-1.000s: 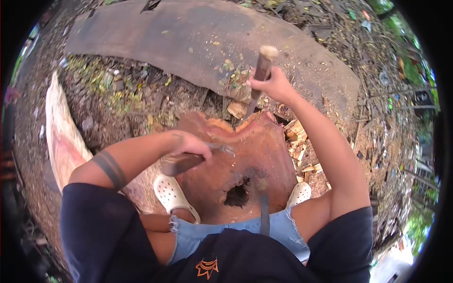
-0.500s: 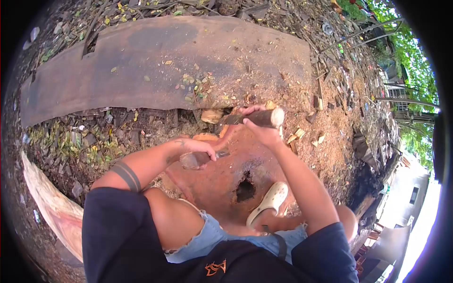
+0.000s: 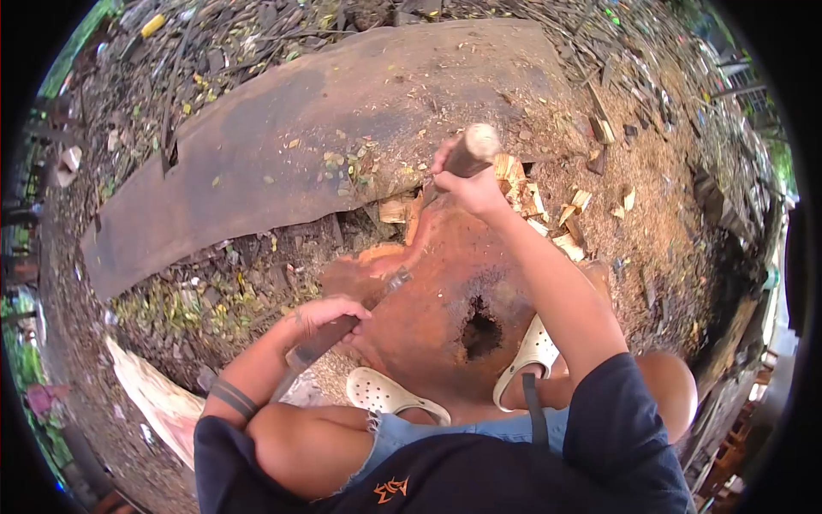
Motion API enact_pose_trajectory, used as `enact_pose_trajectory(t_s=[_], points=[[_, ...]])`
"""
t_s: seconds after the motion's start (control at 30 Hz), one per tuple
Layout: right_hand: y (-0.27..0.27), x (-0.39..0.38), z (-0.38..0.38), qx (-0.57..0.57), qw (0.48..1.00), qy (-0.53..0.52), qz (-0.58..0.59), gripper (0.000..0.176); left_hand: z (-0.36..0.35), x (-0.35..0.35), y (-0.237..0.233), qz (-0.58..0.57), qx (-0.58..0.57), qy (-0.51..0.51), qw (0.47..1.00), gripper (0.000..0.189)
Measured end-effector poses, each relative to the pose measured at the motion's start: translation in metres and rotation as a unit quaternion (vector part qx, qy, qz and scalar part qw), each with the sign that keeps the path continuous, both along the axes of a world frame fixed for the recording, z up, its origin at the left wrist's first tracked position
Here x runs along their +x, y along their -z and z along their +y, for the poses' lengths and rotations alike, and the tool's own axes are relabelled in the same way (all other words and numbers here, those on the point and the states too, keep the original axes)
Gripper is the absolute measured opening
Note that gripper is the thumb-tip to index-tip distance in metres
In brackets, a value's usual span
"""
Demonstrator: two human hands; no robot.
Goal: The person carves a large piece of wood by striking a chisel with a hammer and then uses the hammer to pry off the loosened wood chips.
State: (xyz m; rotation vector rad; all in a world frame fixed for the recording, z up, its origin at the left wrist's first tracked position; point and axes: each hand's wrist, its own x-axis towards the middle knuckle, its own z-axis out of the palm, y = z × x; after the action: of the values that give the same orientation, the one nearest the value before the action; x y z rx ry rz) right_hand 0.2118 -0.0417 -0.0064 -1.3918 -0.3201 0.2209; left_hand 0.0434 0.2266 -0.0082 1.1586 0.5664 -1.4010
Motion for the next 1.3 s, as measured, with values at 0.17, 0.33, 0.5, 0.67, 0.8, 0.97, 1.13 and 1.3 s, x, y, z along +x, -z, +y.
enact_pose_trajectory(t_s=[0.17, 0.33, 0.5, 0.67, 0.8, 0.97, 1.13, 1.3], points=[[0.014, -0.004, 0.015, -0.026, 0.998, -0.039, -0.035, 0.041, -0.013, 0.009, -0.008, 0.020, 0.038, 0.008, 0.999, 0.021], [0.006, -0.003, 0.016, -0.088, 0.994, -0.048, -0.047, 0.028, -0.019, 0.012, -0.009, -0.001, 0.041, 0.022, 0.999, 0.029], [0.004, -0.002, 0.016, -0.076, 0.995, 0.010, -0.059, 0.017, -0.024, 0.011, -0.006, 0.030, 0.039, 0.030, 0.998, 0.021], [0.004, -0.004, 0.019, -0.105, 0.993, -0.035, -0.040, 0.020, -0.030, 0.010, -0.006, 0.038, 0.039, 0.039, 0.998, 0.022], [0.004, -0.004, 0.019, -0.110, 0.990, -0.067, -0.057, 0.013, -0.030, 0.003, -0.009, 0.029, 0.078, 0.043, 0.996, 0.022], [0.006, 0.003, 0.020, -0.109, 0.991, -0.057, -0.049, 0.018, -0.026, -0.019, -0.020, -0.027, 0.088, 0.048, 0.995, 0.023], [-0.003, 0.003, 0.015, -0.115, 0.992, -0.057, -0.011, 0.028, -0.021, -0.001, -0.153, -0.246, 0.208, -0.028, 0.946, 0.031], [0.008, 0.003, 0.021, -0.083, 0.993, -0.070, -0.052, 0.023, -0.047, 0.028, -0.268, -0.608, 0.242, -0.191, 0.731, 0.029]])
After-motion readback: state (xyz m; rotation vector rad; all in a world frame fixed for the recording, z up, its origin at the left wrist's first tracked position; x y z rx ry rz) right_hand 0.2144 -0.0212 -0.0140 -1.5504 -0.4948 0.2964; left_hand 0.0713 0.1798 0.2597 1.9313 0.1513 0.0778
